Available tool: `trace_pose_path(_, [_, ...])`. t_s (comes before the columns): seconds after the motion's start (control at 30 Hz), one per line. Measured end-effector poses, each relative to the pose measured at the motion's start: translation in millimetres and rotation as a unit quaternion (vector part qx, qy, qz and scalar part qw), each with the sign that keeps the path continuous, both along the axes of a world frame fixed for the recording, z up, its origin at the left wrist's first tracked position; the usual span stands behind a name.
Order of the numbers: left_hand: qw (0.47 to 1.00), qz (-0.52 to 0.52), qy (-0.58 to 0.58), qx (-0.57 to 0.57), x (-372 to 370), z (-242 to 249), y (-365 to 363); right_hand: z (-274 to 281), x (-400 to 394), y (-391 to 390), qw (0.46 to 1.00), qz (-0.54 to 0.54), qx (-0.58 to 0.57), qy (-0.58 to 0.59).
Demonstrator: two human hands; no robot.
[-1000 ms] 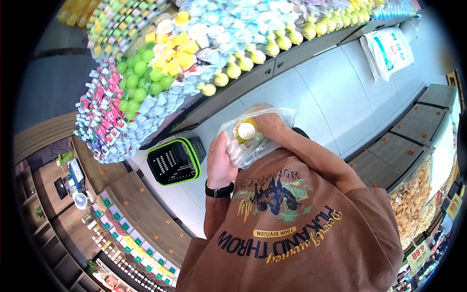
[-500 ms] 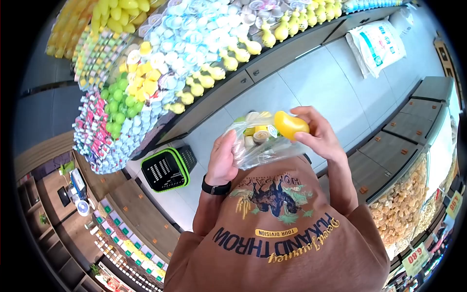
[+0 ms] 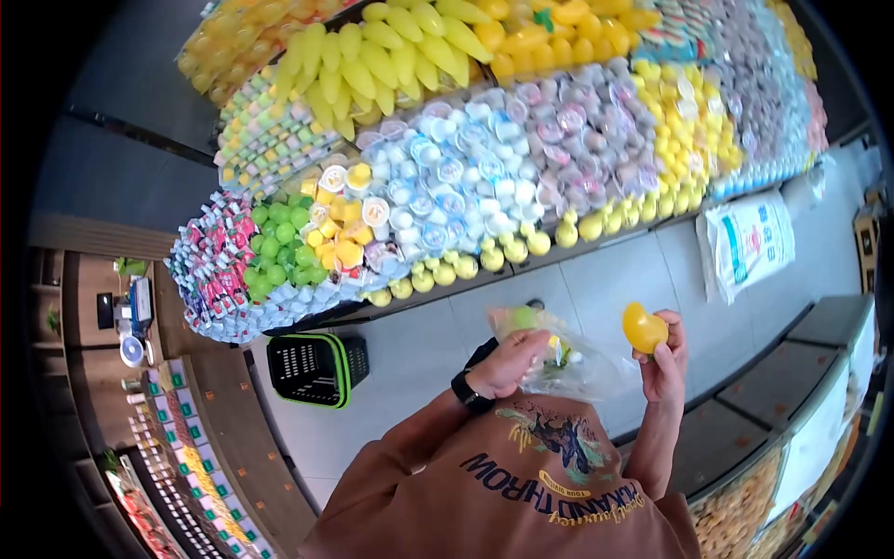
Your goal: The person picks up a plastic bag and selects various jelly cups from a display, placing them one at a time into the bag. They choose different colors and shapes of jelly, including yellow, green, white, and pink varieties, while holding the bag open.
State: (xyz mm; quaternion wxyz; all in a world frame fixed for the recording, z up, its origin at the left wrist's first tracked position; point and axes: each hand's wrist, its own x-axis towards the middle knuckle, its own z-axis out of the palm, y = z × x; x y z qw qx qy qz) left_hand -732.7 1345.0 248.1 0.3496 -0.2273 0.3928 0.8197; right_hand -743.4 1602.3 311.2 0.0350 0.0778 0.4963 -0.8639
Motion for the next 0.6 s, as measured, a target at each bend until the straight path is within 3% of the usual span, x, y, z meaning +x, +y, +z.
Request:
trace_pose_path(0.17, [0.999, -0.014, 0.024, -0.017, -39, 7, 10, 16, -73, 7, 0.998, 0.008, -0.036, 0.048])
trace_pose_path(0.27, [0.999, -0.034, 0.009, 0.004, -57, 30, 5, 20, -125, 17, 0.995, 0.081, -0.021, 0.056])
trace_pose_path(0.37, [0.999, 0.024, -0.006, 0.049, -59, 20, 10, 28, -188, 18, 0.989, 0.129, -0.006, 0.069])
trace_pose_path(0.6, [0.989, 0.138, -0.003, -0.06, -61, 51, 32, 48, -340, 15, 0.971, 0.183, 0.087, 0.129])
